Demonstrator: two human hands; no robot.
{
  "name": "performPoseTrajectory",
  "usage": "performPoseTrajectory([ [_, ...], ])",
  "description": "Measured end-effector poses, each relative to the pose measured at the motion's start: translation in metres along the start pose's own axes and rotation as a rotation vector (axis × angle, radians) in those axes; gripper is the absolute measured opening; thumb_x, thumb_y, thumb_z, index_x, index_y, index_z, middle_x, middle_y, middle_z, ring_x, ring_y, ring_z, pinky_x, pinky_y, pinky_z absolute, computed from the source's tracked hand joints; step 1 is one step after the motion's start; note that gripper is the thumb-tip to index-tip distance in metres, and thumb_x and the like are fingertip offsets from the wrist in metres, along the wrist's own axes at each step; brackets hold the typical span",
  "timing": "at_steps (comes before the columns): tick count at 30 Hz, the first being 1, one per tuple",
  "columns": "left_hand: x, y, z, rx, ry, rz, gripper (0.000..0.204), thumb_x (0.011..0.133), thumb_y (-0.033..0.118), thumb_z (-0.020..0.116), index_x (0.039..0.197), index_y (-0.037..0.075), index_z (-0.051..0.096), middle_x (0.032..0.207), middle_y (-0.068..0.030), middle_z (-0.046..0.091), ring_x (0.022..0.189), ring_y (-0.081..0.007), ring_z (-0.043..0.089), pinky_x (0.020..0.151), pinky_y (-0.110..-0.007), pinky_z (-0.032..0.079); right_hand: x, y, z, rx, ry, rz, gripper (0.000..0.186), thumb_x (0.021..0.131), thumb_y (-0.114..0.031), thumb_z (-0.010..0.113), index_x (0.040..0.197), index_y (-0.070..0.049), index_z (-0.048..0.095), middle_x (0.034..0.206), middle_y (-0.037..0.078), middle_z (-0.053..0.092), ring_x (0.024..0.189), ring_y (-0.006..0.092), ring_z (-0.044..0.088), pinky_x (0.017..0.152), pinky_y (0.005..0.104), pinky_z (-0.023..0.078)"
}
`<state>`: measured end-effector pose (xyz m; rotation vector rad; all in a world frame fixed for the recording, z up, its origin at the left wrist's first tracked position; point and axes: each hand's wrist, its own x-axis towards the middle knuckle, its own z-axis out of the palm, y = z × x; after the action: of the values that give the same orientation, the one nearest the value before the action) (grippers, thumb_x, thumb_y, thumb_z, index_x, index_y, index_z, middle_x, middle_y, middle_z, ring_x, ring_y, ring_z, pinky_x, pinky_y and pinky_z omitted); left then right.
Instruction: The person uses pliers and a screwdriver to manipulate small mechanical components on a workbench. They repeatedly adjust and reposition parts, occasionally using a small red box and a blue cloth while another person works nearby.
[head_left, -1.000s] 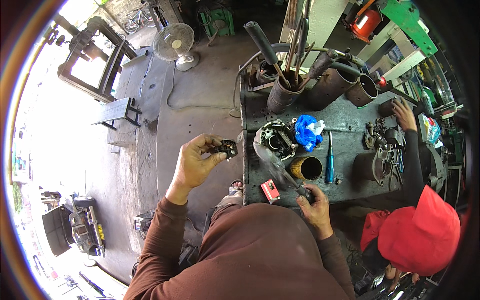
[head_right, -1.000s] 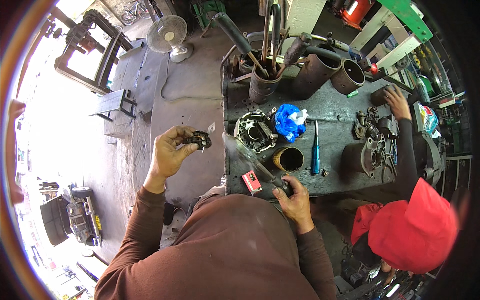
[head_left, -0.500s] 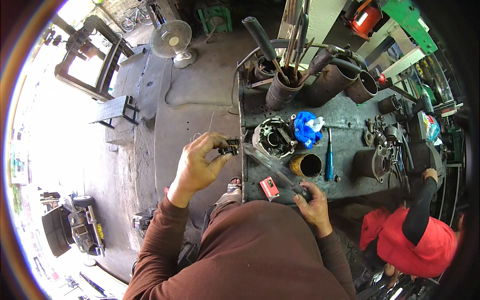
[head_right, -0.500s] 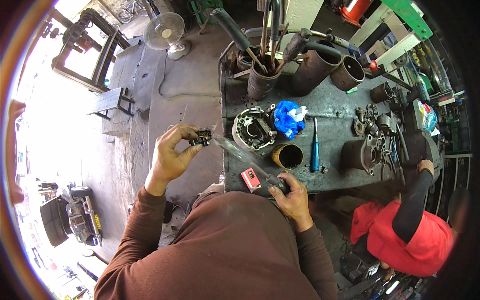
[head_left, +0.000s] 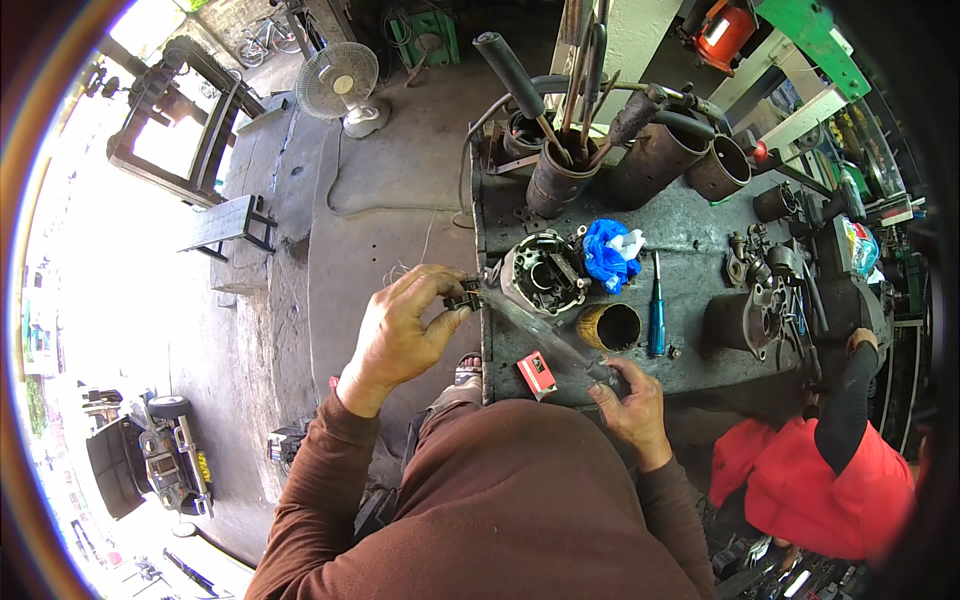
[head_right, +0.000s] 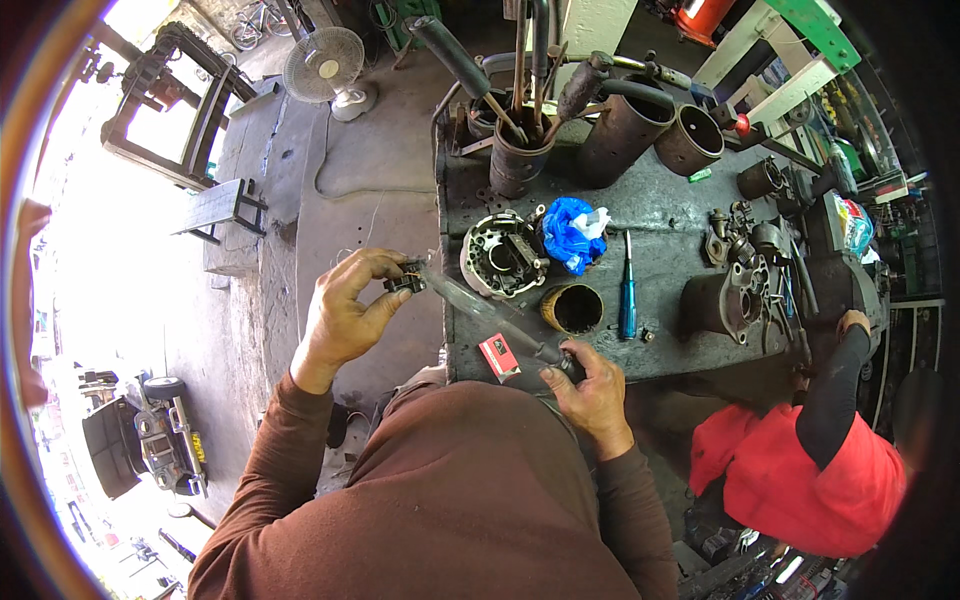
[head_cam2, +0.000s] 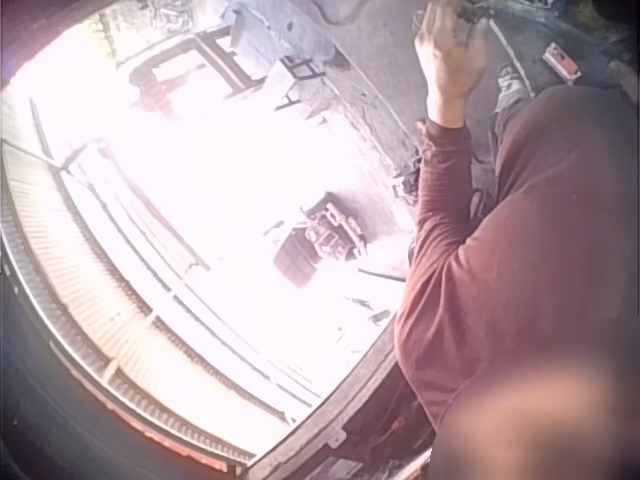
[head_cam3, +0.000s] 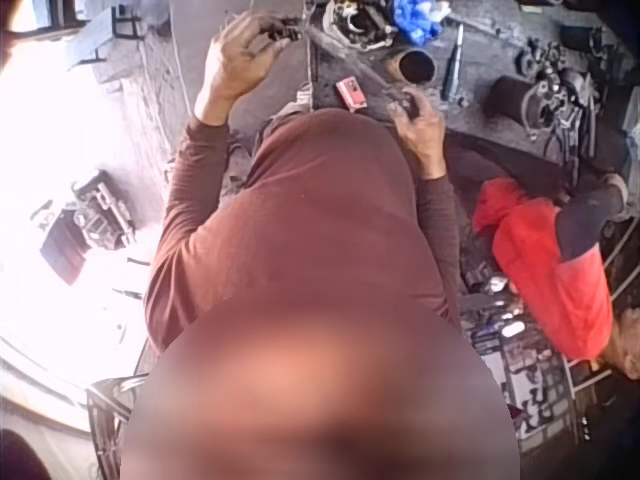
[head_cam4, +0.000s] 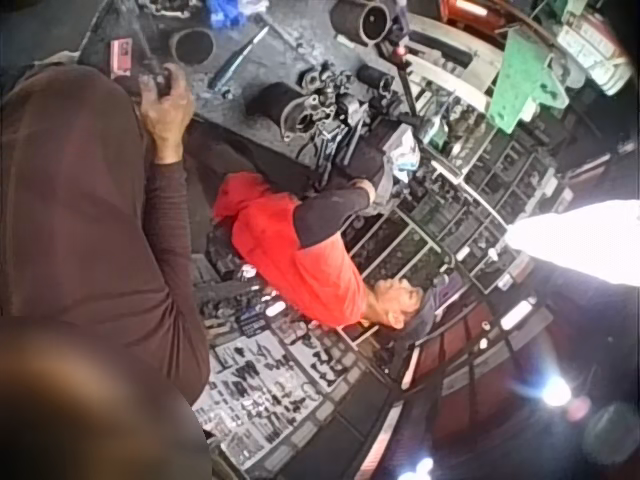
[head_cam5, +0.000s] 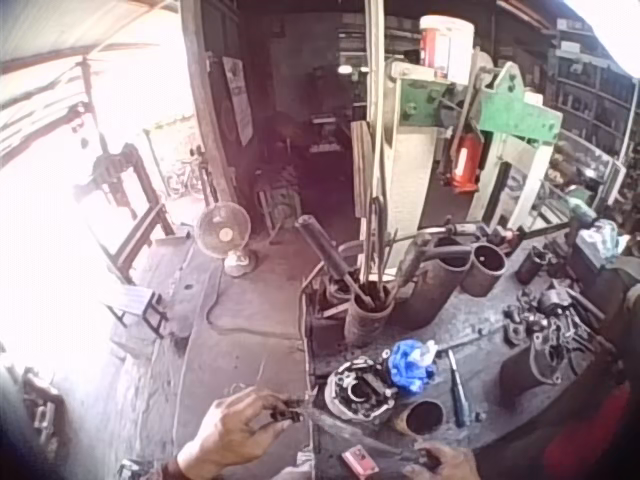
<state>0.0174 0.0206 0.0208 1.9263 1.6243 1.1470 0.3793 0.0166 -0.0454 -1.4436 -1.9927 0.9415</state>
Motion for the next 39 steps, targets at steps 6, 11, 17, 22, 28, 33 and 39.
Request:
performPoseTrajectory([
  [6, 0.000, 0.001, 0.003, 0.053, 0.029, 0.030, 0.024, 0.084, 0.003, 0.083, 0.105, 0.001, 0.073, 0.110, -0.0121, 0.077, 0.099, -0.0317, 0.076, 0.087, -0.039, 0.061, 0.010, -0.024, -0.023, -0.215, 0.079, -0.150, 0.045, 0.088, -0.039, 0.088, 0.112, -0.005, 0.072, 0.095, 0.015, 0.076, 0.087, 0.0378, 0.075, 0.074, 0.0445, 0.058],
  [11, -0.001, 0.003, 0.011, 0.085, 0.104, 0.039, 0.026, 0.083, 0.004, 0.083, 0.107, 0.001, 0.072, 0.110, -0.0118, 0.077, 0.097, -0.0313, 0.076, 0.085, -0.039, 0.061, 0.023, -0.060, -0.051, -0.458, 0.169, -0.314, 0.040, 0.086, -0.036, 0.087, 0.106, -0.007, 0.071, 0.083, 0.010, 0.068, 0.075, 0.0341, 0.070, 0.066, 0.0454, 0.053],
  [17, -0.006, 0.003, 0.024, 0.043, 0.179, -0.008, 0.027, 0.082, 0.002, 0.085, 0.105, 0.002, 0.071, 0.117, -0.0150, 0.077, 0.103, -0.0339, 0.077, 0.089, -0.040, 0.061, 0.034, -0.105, -0.086, -0.734, 0.156, -0.408, 0.040, 0.087, -0.036, 0.085, 0.108, -0.005, 0.069, 0.086, 0.009, 0.063, 0.074, 0.0318, 0.063, 0.064, 0.0449, 0.049],
  [22, -0.006, 0.002, 0.038, -0.026, 0.269, -0.033, 0.029, 0.082, 0.002, 0.086, 0.106, 0.001, 0.071, 0.118, -0.0152, 0.078, 0.104, -0.0338, 0.077, 0.089, -0.040, 0.061, 0.045, -0.141, -0.105, -0.917, 0.149, -0.522, 0.041, 0.088, -0.037, 0.084, 0.111, -0.005, 0.071, 0.090, 0.008, 0.065, 0.075, 0.0303, 0.062, 0.065, 0.0436, 0.049],
  [28, -0.007, -0.002, 0.049, -0.146, 0.341, -0.099, 0.031, 0.080, 0.001, 0.087, 0.106, -0.001, 0.071, 0.117, -0.0159, 0.078, 0.099, -0.0295, 0.077, 0.088, -0.038, 0.061, 0.060, -0.182, -0.118, -1.095, 0.080, -0.593, 0.044, 0.085, -0.037, 0.084, 0.113, -0.006, 0.072, 0.091, 0.007, 0.065, 0.077, 0.0288, 0.063, 0.067, 0.0430, 0.049],
  [33, -0.011, -0.007, 0.055, -0.247, 0.331, -0.155, 0.031, 0.081, -0.001, 0.087, 0.108, -0.001, 0.072, 0.114, -0.0146, 0.078, 0.094, -0.0259, 0.076, 0.086, -0.035, 0.061, 0.076, -0.211, -0.127, -1.112, 0.020, -0.642, 0.044, 0.082, -0.036, 0.085, 0.112, -0.006, 0.073, 0.091, 0.007, 0.064, 0.078, 0.0284, 0.063, 0.068, 0.0430, 0.049],
  [39, -0.006, -0.009, 0.069, -0.510, 0.338, -0.232, 0.031, 0.084, 0.000, 0.088, 0.110, 0.000, 0.070, 0.116, -0.0130, 0.078, 0.095, -0.0191, 0.075, 0.085, -0.034, 0.061, 0.081, -0.242, -0.143, -1.246, -0.010, -0.699, 0.042, 0.083, -0.034, 0.084, 0.112, -0.005, 0.073, 0.090, 0.006, 0.062, 0.077, 0.0269, 0.060, 0.067, 0.0425, 0.047],
])
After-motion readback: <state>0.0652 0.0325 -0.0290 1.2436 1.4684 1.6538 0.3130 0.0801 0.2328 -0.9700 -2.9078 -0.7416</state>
